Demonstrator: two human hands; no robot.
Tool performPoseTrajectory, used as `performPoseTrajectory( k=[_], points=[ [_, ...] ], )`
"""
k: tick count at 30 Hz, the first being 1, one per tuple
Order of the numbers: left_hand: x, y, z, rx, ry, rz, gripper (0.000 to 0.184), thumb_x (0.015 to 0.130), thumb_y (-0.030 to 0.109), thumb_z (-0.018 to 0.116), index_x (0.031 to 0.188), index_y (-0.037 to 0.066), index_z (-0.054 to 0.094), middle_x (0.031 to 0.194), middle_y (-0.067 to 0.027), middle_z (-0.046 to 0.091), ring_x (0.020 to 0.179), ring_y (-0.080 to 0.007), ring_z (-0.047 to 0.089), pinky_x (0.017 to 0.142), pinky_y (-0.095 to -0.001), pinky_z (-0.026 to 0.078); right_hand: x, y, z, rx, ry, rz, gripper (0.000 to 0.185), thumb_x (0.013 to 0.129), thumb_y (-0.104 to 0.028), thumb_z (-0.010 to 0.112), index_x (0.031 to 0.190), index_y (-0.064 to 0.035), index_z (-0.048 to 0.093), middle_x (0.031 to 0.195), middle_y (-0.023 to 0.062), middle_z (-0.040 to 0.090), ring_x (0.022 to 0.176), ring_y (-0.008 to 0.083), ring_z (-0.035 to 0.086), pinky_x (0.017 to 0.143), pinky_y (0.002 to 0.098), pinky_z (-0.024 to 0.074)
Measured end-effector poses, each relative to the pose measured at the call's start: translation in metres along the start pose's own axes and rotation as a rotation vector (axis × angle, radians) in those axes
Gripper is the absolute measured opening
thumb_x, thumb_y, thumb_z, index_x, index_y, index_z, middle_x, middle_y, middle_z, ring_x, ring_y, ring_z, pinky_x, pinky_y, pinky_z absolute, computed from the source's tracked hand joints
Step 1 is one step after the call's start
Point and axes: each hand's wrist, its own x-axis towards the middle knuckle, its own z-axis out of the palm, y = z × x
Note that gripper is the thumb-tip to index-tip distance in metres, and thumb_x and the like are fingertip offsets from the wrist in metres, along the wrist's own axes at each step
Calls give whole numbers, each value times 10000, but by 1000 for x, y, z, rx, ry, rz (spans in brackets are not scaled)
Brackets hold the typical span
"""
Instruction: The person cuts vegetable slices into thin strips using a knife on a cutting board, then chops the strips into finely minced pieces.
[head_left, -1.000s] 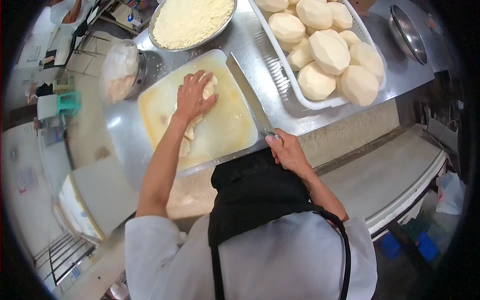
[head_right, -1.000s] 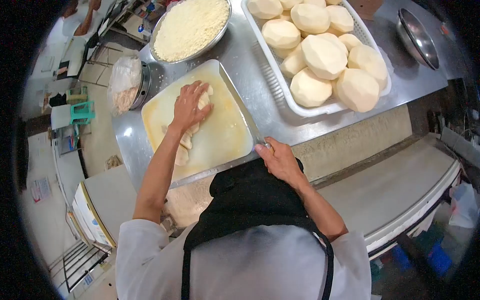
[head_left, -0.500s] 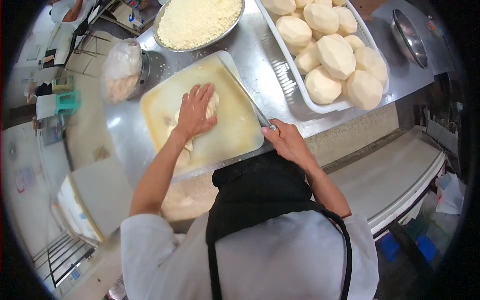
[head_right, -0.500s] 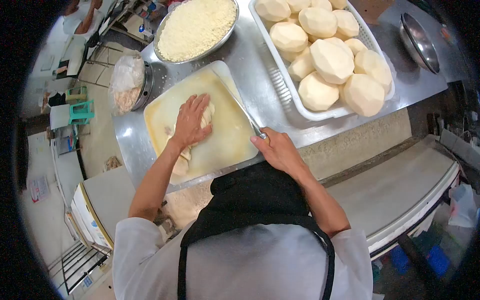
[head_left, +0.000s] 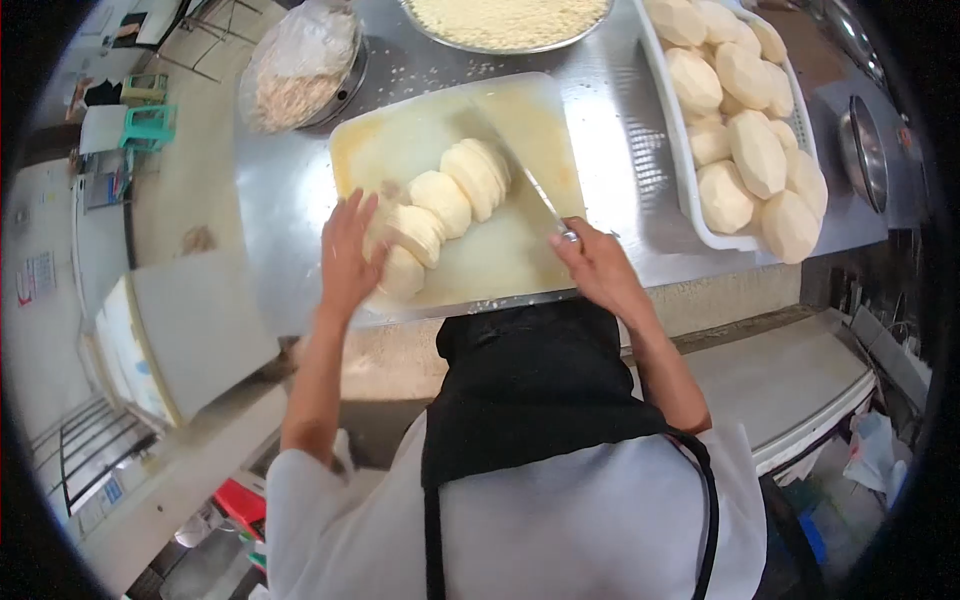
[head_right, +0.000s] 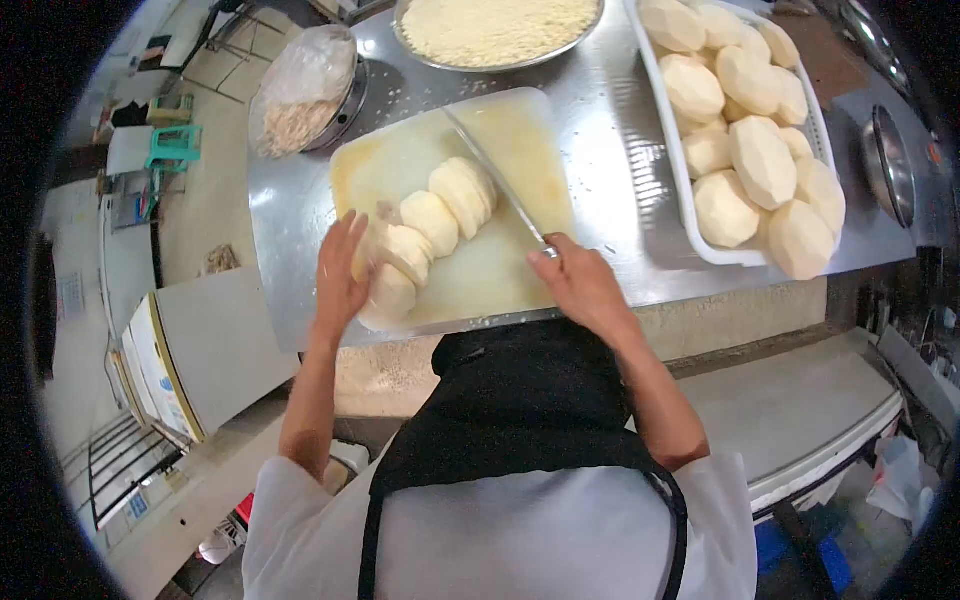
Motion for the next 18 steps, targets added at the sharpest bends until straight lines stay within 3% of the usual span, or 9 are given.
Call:
performPoseTrajectory(
  k=[2,6,7,9,12,18],
  points=[
    [-36,35,3,96,112,40,902,885,473,794,1618,116,408,1676,-240,343,1519,-493,331,1200,-624,300,3,6,-2,46,3,2,564,1040,-444,601,1281,65,639,863,250,711,848,401,717,785,480,539],
    [-38,52,39,-53,139,56,1082,816,396,867,1661,86,268,1711,-264,239,1553,-489,275,1214,-642,271,1,-3,-2,76,-18,58,592,1038,-455,608,1292,79,638,844,238,696,834,341,704,808,450,538],
    [-36,47,46,-38,102,54,1117,802,393,878,1666,80,243,1714,-271,224,1554,-492,272,1214,-646,267,3,-1,-1,53,-15,40,596,1043,-462,608,1312,69,634,769,167,658,713,245,669,694,401,541],
    [-35,41,52,-52,83,81,1172,756,376,913,1666,79,239,1721,-271,200,1553,-499,269,1208,-661,263,0,-14,-10,115,-89,161,598,1046,-462,607,1343,56,622,729,116,623,636,187,634,603,356,516],
    [-34,43,47,-67,60,65,1112,809,508,833,1668,99,258,1708,-242,263,1543,-503,278,1188,-693,266,2,-17,-7,178,-107,195,612,1044,-471,606,1383,39,602,687,55,573,547,118,573,495,303,463],
    [21,72,36,-8,213,143,598,899,290,781,1427,66,610,1553,-234,468,1455,-485,395,1163,-655,306,-1,-12,-1,212,-56,185,640,1035,-491,607,1403,32,591,677,57,572,532,127,576,479,307,468]
  ],
)
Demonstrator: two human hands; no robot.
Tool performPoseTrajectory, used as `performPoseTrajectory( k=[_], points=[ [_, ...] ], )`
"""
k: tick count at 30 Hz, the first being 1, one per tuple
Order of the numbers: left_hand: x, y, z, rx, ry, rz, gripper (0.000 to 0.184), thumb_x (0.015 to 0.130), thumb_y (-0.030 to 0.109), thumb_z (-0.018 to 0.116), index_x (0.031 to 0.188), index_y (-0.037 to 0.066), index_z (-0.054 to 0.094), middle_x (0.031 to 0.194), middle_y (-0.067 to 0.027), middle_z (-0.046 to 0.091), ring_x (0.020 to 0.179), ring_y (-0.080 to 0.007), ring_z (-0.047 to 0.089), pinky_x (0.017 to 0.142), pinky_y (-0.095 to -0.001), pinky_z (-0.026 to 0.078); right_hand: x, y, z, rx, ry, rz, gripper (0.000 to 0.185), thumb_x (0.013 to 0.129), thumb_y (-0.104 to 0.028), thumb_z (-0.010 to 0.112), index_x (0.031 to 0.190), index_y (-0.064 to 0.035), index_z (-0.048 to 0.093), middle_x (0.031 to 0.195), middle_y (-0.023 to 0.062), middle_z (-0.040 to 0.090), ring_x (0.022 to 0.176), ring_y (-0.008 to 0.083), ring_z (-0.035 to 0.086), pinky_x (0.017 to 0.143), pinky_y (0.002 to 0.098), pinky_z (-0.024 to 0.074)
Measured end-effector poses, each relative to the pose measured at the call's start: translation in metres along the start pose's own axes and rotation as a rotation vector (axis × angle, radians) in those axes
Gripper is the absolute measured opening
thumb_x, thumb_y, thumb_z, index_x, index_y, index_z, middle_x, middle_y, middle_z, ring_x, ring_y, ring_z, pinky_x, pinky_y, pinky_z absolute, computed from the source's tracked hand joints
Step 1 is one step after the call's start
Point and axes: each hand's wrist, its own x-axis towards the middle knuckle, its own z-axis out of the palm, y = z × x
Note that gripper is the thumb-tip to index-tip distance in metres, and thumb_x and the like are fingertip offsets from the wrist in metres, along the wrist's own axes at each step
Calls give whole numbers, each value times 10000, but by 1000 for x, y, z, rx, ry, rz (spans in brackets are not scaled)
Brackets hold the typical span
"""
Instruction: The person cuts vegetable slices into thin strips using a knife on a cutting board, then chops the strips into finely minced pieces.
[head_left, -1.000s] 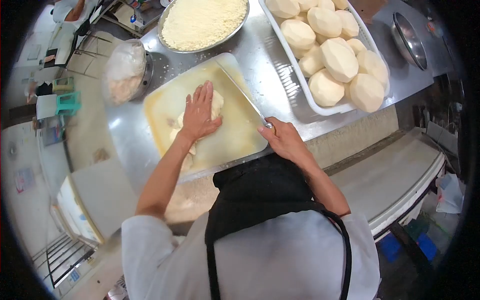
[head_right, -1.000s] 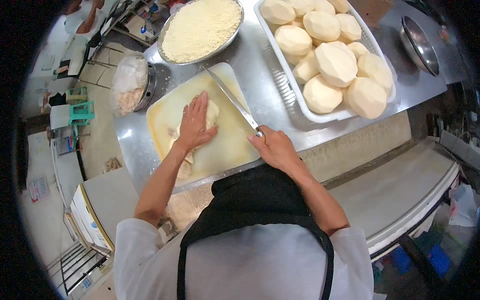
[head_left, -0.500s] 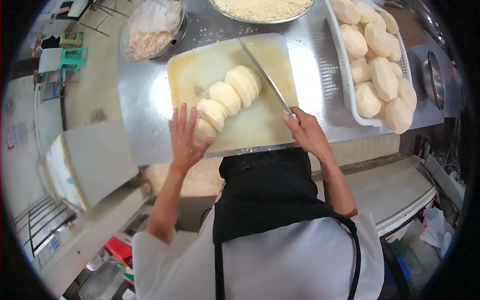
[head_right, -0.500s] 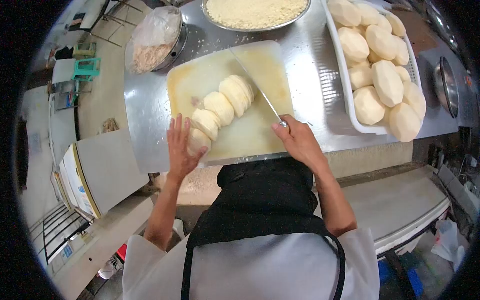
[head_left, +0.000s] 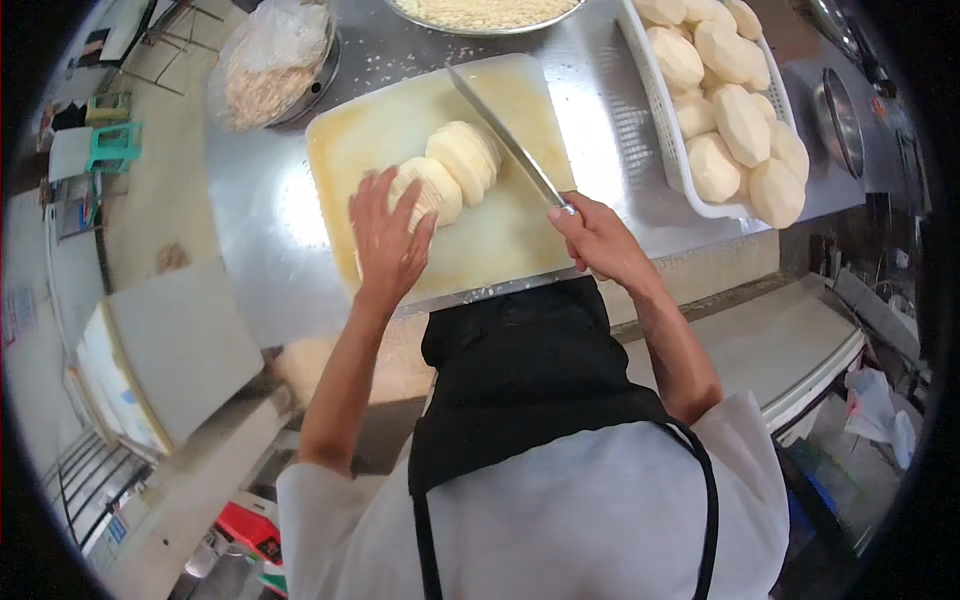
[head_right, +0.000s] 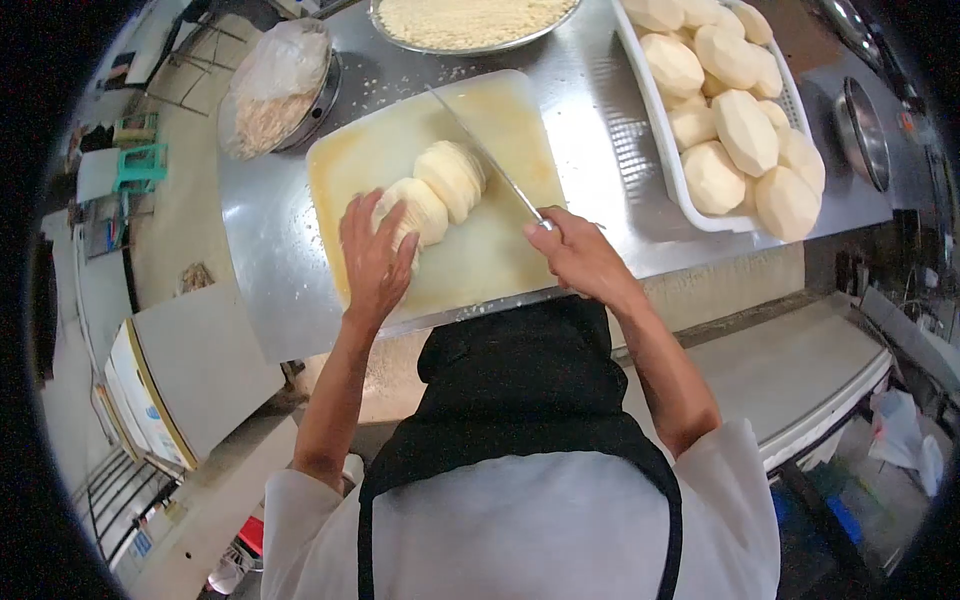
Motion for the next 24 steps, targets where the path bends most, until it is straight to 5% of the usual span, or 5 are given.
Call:
performPoseTrajectory(
  k=[5,16,19,22,24],
  points=[
    [71,27,27,-136,53,134,339,904,111,719,1241,146,729,1311,-140,580,1202,-366,549,950,-527,501,-1,-5,2,-36,12,7,631,1034,-481,604,1389,40,597,717,109,624,604,187,625,582,360,511],
    [94,34,48,-87,-102,67,379,861,134,635,1239,141,659,1260,-150,509,1199,-374,491,855,-550,540,-4,0,18,-127,131,-198,526,1026,-391,596,1297,57,649,863,256,712,798,385,702,768,452,542],
    [95,32,52,-87,-89,77,385,857,169,620,1238,129,654,1232,-152,500,1185,-373,487,848,-561,536,3,0,19,-115,151,-244,575,1033,-396,600,1374,67,618,723,152,651,677,220,637,697,402,515],
    [96,31,52,-88,-89,70,390,858,204,605,1235,120,653,1216,-151,498,1175,-374,484,848,-568,528,-18,-29,9,-139,84,-130,571,1029,-382,592,1377,70,615,756,183,676,711,252,659,734,404,524],
    [96,33,52,-92,-111,55,387,860,222,596,1227,116,655,1212,-150,498,1170,-375,484,850,-567,523,0,-23,17,-161,113,-186,494,1023,-353,586,1285,61,651,864,263,698,842,388,692,820,463,530]
  ],
)
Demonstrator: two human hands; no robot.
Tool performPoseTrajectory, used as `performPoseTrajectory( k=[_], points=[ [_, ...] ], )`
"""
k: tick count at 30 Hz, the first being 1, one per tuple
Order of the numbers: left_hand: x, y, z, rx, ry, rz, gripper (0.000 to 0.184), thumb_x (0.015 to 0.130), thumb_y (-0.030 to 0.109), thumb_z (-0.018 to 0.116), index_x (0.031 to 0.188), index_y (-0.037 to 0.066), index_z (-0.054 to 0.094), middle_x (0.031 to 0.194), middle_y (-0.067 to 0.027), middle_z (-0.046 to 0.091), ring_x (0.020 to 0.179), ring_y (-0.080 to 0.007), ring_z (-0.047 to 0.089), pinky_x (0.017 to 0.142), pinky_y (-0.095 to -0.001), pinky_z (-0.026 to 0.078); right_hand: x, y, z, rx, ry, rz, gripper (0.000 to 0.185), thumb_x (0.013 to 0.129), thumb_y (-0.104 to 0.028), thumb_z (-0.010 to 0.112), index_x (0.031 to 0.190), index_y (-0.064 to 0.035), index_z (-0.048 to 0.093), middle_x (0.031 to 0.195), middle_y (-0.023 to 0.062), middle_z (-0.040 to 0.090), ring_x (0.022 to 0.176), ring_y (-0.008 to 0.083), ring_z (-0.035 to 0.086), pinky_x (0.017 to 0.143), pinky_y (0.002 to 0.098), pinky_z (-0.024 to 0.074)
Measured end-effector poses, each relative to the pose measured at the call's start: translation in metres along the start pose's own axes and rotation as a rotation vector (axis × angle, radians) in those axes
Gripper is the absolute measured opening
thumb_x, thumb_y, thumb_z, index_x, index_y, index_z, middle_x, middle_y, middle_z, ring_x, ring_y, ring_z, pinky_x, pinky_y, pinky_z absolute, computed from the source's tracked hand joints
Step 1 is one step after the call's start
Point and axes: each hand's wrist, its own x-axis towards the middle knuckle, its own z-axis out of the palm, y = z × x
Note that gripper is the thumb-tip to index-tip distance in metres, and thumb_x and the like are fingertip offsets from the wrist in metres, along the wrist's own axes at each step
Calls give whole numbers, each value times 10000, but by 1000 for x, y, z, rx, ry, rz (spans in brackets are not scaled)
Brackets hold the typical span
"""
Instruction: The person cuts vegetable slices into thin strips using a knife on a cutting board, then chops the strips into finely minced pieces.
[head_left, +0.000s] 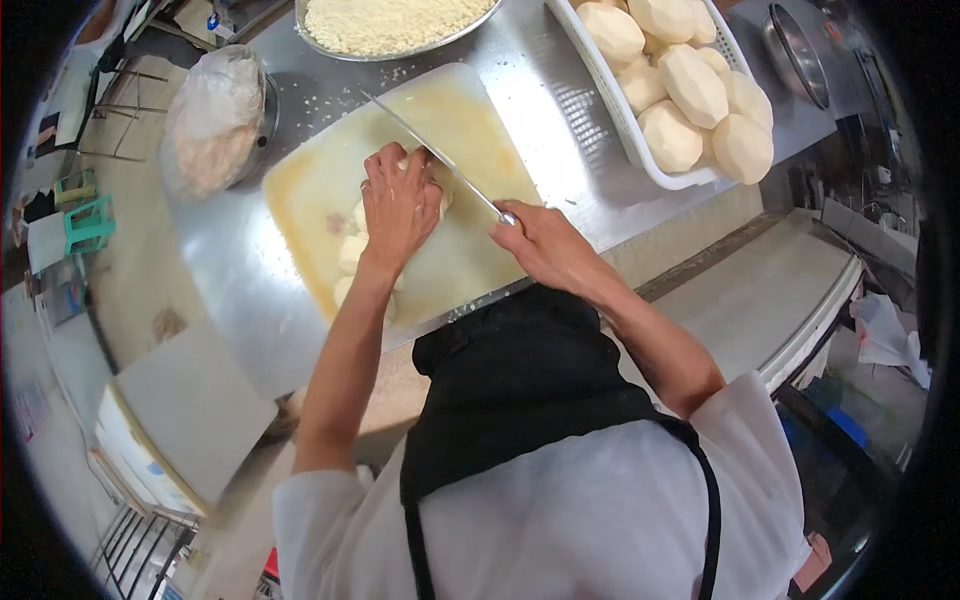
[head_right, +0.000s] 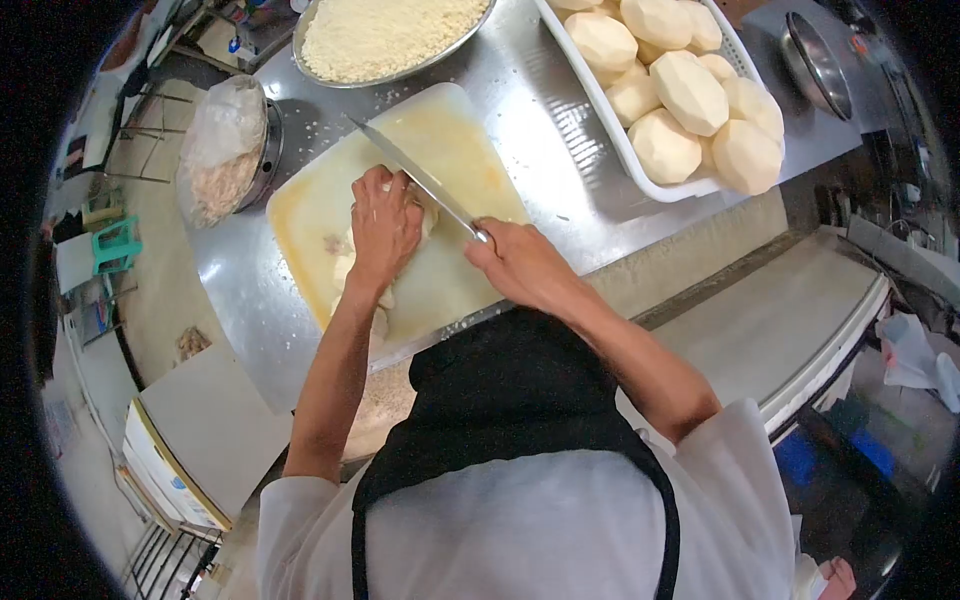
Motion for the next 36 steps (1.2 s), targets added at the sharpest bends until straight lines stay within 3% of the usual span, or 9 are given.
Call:
performPoseTrajectory(
  k=[1,7,10,13,16,25,28,34,36],
  points=[
    [0,1,-1,-1,-15,-11,383,862,231,592,1221,115,657,1211,-150,498,1166,-376,485,852,-565,520,6,2,3,-16,14,-30,459,1020,-338,583,1238,57,669,918,303,709,907,457,709,862,492,533],
    [1,-6,2,-41,46,13,354,838,215,628,1174,113,677,1200,-142,514,1153,-366,493,855,-545,506,-1,-21,-2,27,9,15,470,1018,-340,588,1196,89,667,868,304,704,883,462,715,843,509,537],
    [0,-4,0,-69,50,2,352,817,194,657,1156,103,681,1191,-138,526,1144,-363,499,866,-537,499,28,8,11,-25,5,-97,583,1030,-385,586,1354,99,610,749,233,673,704,304,674,710,439,529],
    [4,-8,-2,-114,78,18,355,804,186,673,1146,92,681,1184,-139,534,1133,-363,505,877,-527,493,14,-18,-6,48,-110,85,582,1035,-383,578,1355,103,607,721,211,657,669,286,666,680,421,526],
    [3,-8,-1,-162,86,11,347,798,184,676,1131,85,685,1182,-145,539,1120,-364,509,878,-520,490,10,-15,8,13,29,-46,492,1025,-352,586,1215,94,671,930,332,716,932,480,718,878,509,542],
    [3,-9,-4,-202,110,16,350,765,149,703,1104,62,703,1149,-149,566,1089,-370,527,905,-499,488,20,-14,9,0,-19,-70,461,1027,-349,592,1175,81,673,963,339,709,957,488,707,888,521,534],
    [4,-11,-4,-206,125,24,348,759,136,705,1098,54,701,1131,-154,578,1074,-374,534,908,-494,488,28,-13,6,64,-65,8,503,1040,-334,586,1294,97,637,702,201,628,638,267,633,665,428,509],
    [3,-7,-5,-248,150,19,350,746,119,709,1086,39,694,1114,-156,600,1053,-383,541,923,-488,482,36,10,22,-7,45,-188,489,1038,-341,585,1240,101,641,719,222,633,692,305,668,711,456,521],
    [8,-10,-5,-243,157,40,353,741,114,709,1085,38,692,1116,-157,603,1049,-385,542,928,-485,479,28,-12,6,34,-56,-21,498,1037,-351,583,1246,97,640,733,238,643,712,336,679,723,462,524]
  ],
)
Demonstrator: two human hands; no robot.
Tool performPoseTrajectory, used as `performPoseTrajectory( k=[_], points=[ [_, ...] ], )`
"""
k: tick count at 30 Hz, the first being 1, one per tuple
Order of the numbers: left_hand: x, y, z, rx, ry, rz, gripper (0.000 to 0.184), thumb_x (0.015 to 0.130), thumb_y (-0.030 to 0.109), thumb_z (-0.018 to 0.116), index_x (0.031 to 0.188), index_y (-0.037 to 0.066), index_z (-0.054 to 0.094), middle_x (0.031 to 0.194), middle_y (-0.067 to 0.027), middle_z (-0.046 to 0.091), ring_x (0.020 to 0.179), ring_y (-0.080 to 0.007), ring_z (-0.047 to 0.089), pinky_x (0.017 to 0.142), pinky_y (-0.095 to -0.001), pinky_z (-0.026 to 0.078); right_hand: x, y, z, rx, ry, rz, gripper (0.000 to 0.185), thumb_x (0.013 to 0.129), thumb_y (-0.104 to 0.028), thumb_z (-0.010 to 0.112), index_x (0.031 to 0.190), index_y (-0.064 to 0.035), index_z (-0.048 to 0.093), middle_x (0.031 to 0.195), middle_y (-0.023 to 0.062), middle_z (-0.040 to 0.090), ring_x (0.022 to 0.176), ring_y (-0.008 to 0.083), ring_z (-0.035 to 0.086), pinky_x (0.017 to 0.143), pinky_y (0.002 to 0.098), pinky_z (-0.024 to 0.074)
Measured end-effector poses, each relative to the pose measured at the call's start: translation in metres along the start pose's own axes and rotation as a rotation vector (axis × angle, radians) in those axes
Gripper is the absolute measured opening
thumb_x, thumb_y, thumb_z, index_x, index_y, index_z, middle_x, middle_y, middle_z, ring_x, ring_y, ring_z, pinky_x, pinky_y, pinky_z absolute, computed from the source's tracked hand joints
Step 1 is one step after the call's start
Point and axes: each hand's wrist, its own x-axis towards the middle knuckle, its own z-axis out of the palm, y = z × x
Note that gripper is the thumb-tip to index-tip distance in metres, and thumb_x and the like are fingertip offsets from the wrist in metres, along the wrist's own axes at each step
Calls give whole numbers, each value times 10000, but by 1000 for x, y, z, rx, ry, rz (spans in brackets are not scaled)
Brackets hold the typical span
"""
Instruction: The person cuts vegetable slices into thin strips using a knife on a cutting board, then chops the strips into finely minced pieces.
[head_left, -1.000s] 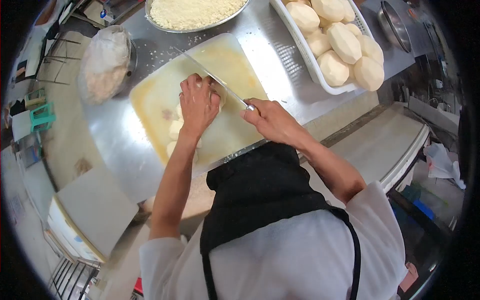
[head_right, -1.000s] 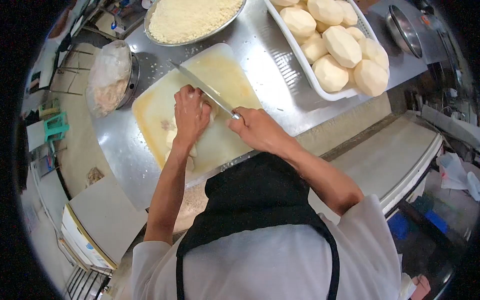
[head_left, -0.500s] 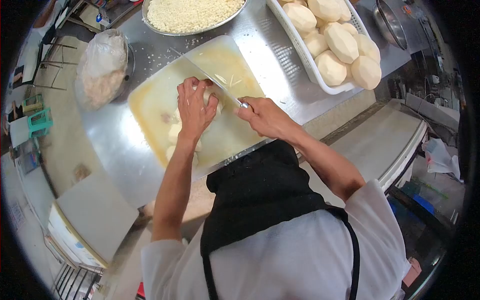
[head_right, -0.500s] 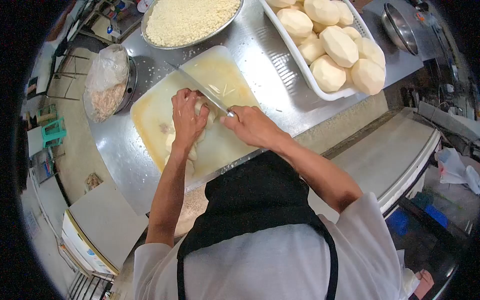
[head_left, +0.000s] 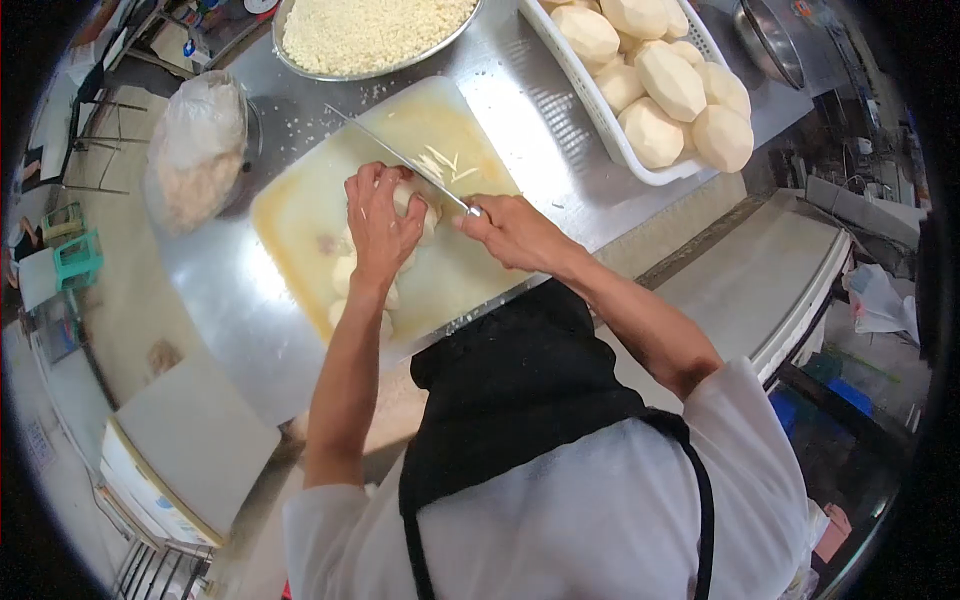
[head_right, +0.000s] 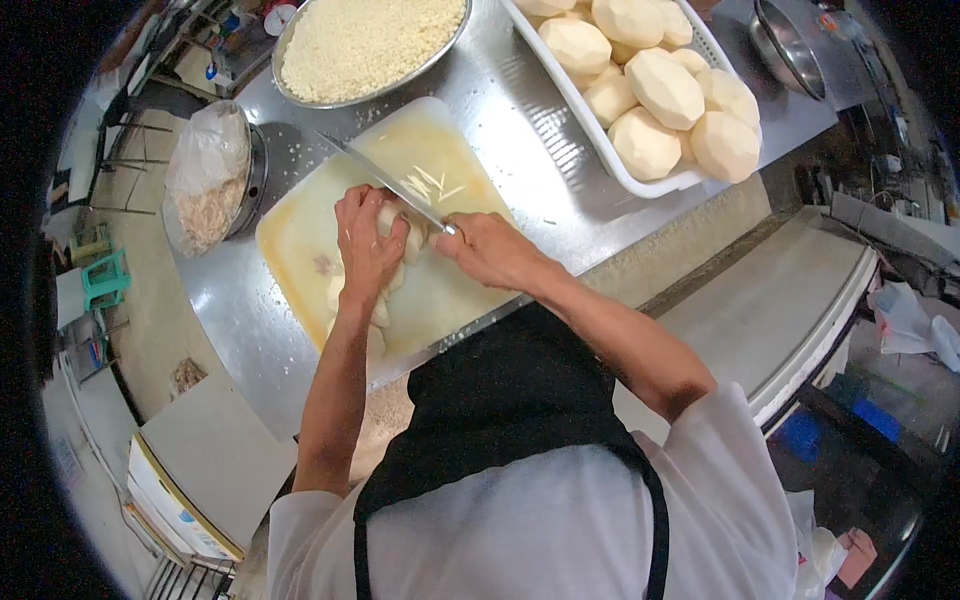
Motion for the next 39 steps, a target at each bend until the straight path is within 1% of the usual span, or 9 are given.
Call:
performPoseTrajectory(
  k=[10,16,19,22,25,28,34,37,39],
  points=[
    [-17,-1,-10,14,-19,33,270,863,126,697,1128,77,694,1160,-167,593,1101,-392,549,927,-500,476,15,38,26,-47,141,-173,518,1035,-364,601,1313,70,636,745,227,668,725,378,680,746,466,539],
    [-21,5,-5,177,-69,-13,338,880,97,639,1214,117,688,1223,-151,562,1163,-376,519,916,-531,479,-7,-18,-2,80,-55,133,468,1020,-356,597,1168,81,678,979,351,705,973,490,711,893,538,536],
    [-20,3,-3,177,-76,-29,361,866,81,620,1220,112,685,1223,-147,559,1170,-377,512,914,-533,480,-14,-7,12,23,97,-112,457,1015,-342,596,1141,89,681,939,355,701,940,509,705,877,552,534],
    [-19,6,-4,151,-85,-28,358,857,81,618,1209,94,682,1211,-150,564,1168,-381,513,913,-532,480,15,12,18,-40,85,-162,503,1030,-341,598,1268,100,645,749,232,668,679,336,695,694,445,536],
    [-16,-2,-3,138,-56,11,344,850,90,625,1190,75,681,1203,-155,572,1159,-387,516,918,-532,476,-2,-12,1,1,-43,49,496,1022,-335,591,1247,103,646,839,299,692,812,429,702,791,485,529],
    [-18,-5,-1,111,-28,35,336,841,96,631,1172,60,678,1207,-164,578,1147,-396,521,928,-533,471,-13,-5,11,-12,64,-132,499,1027,-356,587,1225,97,655,800,283,675,770,405,691,769,478,527],
    [-14,-5,-4,55,-45,-5,343,817,98,632,1151,33,667,1220,-175,586,1141,-410,521,948,-533,463,2,-6,8,-8,-12,1,508,1033,-372,575,1218,94,658,760,258,655,735,380,671,757,472,524],
    [-18,-6,-2,49,-32,7,345,810,99,632,1148,34,664,1212,-173,594,1141,-410,522,950,-530,462,-15,-22,7,19,26,-57,430,1014,-293,586,1129,114,661,976,378,691,974,545,683,897,552,525],
    [-17,-4,-3,36,-24,12,347,808,100,632,1148,37,661,1207,-173,599,1140,-409,523,953,-527,460,6,11,22,-9,41,-101,457,1032,-334,578,1129,105,657,796,294,649,779,434,666,766,500,518]
  ],
)
